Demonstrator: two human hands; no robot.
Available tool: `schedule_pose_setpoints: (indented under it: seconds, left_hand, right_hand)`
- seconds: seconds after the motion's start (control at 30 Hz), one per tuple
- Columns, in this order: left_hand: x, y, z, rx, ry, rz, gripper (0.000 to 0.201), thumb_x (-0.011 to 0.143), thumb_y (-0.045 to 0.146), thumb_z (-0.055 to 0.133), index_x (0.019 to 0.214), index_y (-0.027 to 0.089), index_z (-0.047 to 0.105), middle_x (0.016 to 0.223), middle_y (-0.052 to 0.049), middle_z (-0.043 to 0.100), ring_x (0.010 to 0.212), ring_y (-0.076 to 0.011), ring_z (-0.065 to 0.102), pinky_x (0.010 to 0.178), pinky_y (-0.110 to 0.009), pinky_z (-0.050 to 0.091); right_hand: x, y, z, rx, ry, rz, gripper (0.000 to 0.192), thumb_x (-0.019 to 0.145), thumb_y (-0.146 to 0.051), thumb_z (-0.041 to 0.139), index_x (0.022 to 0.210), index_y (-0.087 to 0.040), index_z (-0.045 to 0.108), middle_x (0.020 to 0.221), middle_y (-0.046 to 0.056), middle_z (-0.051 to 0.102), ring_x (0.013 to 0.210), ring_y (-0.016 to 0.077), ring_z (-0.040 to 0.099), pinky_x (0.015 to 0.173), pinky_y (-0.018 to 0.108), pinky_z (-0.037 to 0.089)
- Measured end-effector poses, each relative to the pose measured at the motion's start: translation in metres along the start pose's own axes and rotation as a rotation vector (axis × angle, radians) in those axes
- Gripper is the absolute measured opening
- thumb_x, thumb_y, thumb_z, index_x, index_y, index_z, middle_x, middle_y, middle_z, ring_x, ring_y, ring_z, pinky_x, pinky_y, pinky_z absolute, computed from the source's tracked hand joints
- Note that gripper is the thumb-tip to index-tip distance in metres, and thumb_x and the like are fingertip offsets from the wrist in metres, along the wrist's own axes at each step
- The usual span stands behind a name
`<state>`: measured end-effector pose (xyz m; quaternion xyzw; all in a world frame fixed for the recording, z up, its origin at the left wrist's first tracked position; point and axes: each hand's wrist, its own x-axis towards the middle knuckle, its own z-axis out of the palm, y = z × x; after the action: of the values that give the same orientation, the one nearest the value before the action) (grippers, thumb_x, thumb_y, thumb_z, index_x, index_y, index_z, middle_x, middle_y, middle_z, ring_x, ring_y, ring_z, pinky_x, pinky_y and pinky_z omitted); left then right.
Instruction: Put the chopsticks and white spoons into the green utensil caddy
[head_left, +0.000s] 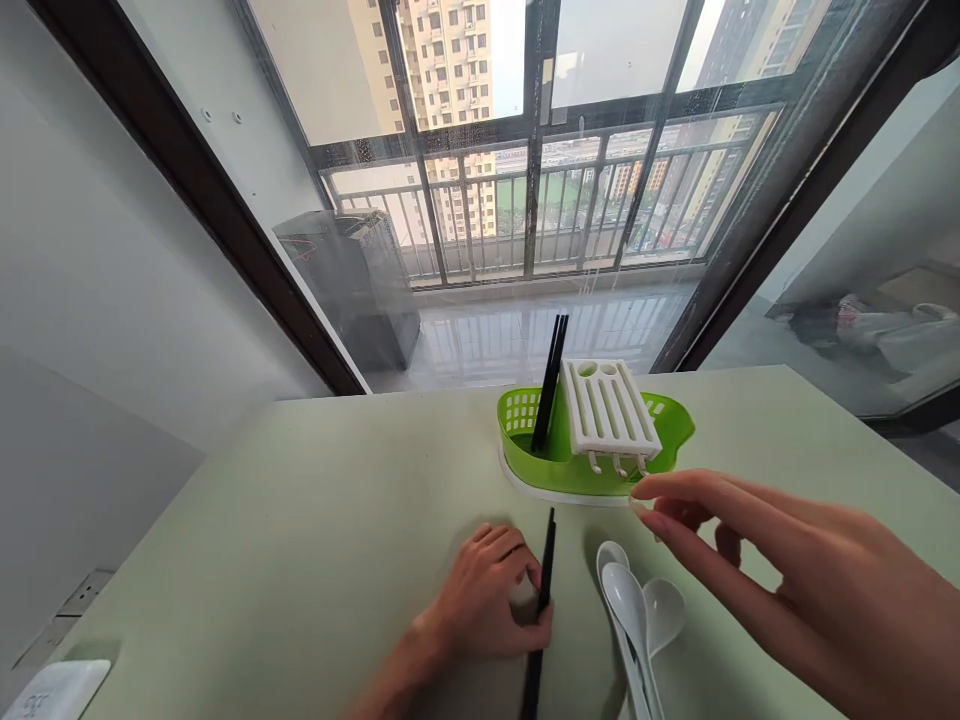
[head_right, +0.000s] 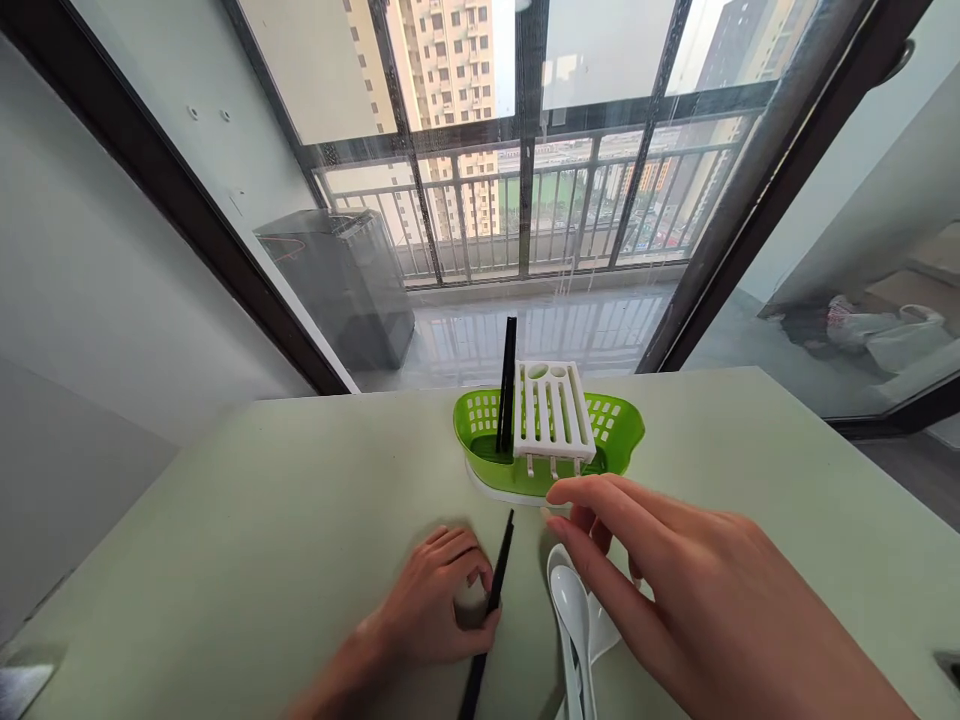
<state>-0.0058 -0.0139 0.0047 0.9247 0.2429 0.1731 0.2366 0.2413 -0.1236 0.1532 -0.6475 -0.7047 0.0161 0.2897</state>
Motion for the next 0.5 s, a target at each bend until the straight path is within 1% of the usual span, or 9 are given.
schedule_pose_setpoints:
  seconds: [0.1,0.17,0.27,0.33,0.43,0.5]
  left_hand:
    - [0.001,-0.01,-0.008,-0.017,-0.016,0.007,0.025,0.065,0.021,0.078,0.085,0.022,0.065,0.084,0.0,0.066,0.078,-0.0184,0.061,0.079,-0.033,0.046]
    - [0.001,-0.019,-0.017,-0.02,-0.033,0.016,0.024,0.069,0.019,0.078,0.089,0.022,0.066,0.087,0.0,0.067,0.08,-0.0179,0.062,0.083,-0.033,0.047]
    - [0.001,-0.032,-0.031,0.005,-0.059,0.018,0.017,0.082,0.019,0.074,0.097,0.023,0.067,0.095,-0.001,0.069,0.089,-0.0186,0.064,0.089,-0.032,0.048]
    - [0.001,-0.039,-0.039,0.043,-0.048,-0.008,0.011,0.091,0.021,0.071,0.101,0.023,0.068,0.098,-0.002,0.07,0.093,-0.0195,0.065,0.09,-0.033,0.048]
    - [0.0,-0.046,-0.041,0.106,-0.002,-0.058,0.008,0.097,0.025,0.069,0.104,0.022,0.066,0.103,-0.004,0.07,0.096,-0.0215,0.064,0.092,-0.036,0.049]
    - [0.0,-0.048,-0.038,0.142,0.035,-0.067,0.008,0.098,0.025,0.068,0.105,0.021,0.065,0.106,-0.005,0.069,0.098,-0.0227,0.063,0.093,-0.038,0.049]
  right_hand:
    - [-0.003,0.002,-0.004,-0.011,-0.027,0.025,0.025,0.106,-0.052,0.048,0.114,-0.035,0.065,0.101,-0.004,0.079,0.067,0.0181,0.074,0.057,0.03,0.055]
    - [-0.004,0.002,-0.008,-0.035,-0.043,0.038,0.026,0.106,-0.053,0.047,0.115,-0.036,0.064,0.102,-0.004,0.079,0.067,0.0184,0.073,0.057,0.03,0.055]
    - [-0.006,0.004,-0.014,-0.102,-0.012,0.05,0.029,0.105,-0.056,0.046,0.115,-0.035,0.064,0.096,-0.003,0.079,0.058,0.0183,0.07,0.056,0.032,0.054]
    - [-0.006,0.004,-0.017,-0.138,0.018,0.058,0.031,0.105,-0.058,0.046,0.114,-0.035,0.065,0.089,-0.002,0.077,0.049,0.0171,0.064,0.052,0.032,0.051]
    - [-0.007,0.004,-0.018,-0.151,0.035,0.057,0.032,0.105,-0.058,0.045,0.115,-0.034,0.065,0.082,-0.003,0.075,0.039,0.0145,0.054,0.048,0.033,0.047]
    - [-0.007,0.004,-0.017,-0.138,0.02,0.044,0.031,0.105,-0.057,0.046,0.116,-0.035,0.064,0.083,-0.003,0.075,0.038,0.014,0.053,0.049,0.033,0.048]
